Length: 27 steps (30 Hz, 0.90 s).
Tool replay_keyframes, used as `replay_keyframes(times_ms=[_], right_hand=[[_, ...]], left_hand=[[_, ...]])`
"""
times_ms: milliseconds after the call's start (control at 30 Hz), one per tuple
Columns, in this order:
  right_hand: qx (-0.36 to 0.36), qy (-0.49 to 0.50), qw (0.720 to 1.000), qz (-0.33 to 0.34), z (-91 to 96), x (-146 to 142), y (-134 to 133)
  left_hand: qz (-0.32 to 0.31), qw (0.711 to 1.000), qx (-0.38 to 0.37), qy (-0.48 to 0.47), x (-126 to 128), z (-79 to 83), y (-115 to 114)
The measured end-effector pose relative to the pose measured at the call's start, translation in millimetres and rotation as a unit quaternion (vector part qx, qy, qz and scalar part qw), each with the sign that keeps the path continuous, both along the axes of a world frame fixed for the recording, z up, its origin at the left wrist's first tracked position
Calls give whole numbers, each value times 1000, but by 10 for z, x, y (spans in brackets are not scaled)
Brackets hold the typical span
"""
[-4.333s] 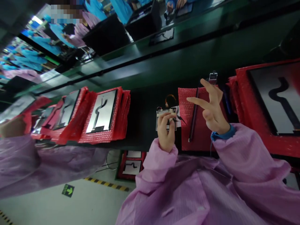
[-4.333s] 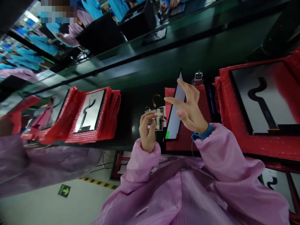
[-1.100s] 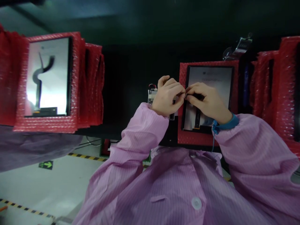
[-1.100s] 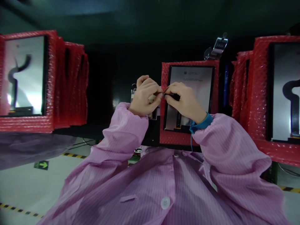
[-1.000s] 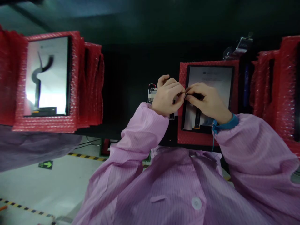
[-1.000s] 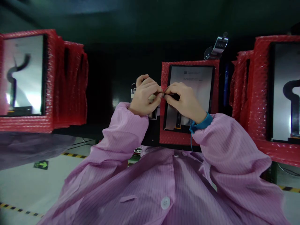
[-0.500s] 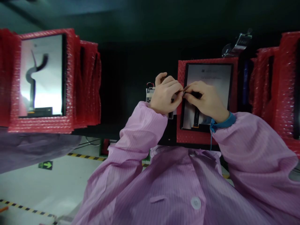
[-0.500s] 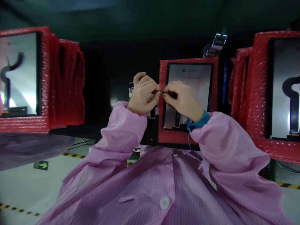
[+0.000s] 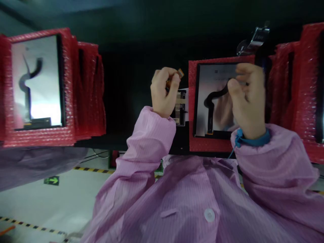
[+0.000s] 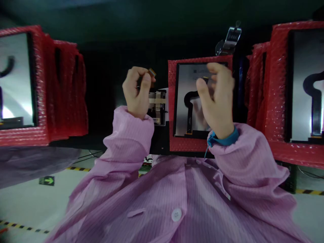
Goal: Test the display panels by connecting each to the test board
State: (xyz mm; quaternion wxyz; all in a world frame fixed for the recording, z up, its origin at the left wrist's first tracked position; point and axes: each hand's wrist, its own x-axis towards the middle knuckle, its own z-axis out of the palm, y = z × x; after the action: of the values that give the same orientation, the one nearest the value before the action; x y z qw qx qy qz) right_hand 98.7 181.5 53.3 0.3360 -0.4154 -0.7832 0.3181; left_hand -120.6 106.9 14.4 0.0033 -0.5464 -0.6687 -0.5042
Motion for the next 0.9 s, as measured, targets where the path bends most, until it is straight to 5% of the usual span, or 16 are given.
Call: replay_keyframes(times_ms=[67, 200, 300, 400, 500, 600, 667, 733, 900], right_hand=[[90, -42, 995, -26, 11, 172, -167], [104, -161, 970, 153, -28, 431, -512], [113, -211, 949, 203, -76, 488, -655], [142, -242, 938, 205, -99, 477, -689], [153, -281, 924, 210, -88, 448, -691], [156, -326, 909, 208, -59, 403, -703], [169, -360, 895, 204, -36, 370, -710], [180, -395, 877, 207, -11, 345, -712], [205, -415, 856, 228, 30, 342, -757]], left_hand=[[10, 999, 33, -25, -50, -65, 21], [39, 996, 81, -30, -214, -249, 79], [93, 986, 139, -11, -354, -311, 98], [145, 967, 200, 58, -356, -198, 34], [141, 955, 240, 103, -69, 48, -158], [-39, 992, 82, 88, 434, 227, -454], [-132, 985, -77, 85, 752, 229, -651], [-149, 972, -152, 97, 971, 148, -801], [-98, 978, -125, 135, 1111, -80, -930]])
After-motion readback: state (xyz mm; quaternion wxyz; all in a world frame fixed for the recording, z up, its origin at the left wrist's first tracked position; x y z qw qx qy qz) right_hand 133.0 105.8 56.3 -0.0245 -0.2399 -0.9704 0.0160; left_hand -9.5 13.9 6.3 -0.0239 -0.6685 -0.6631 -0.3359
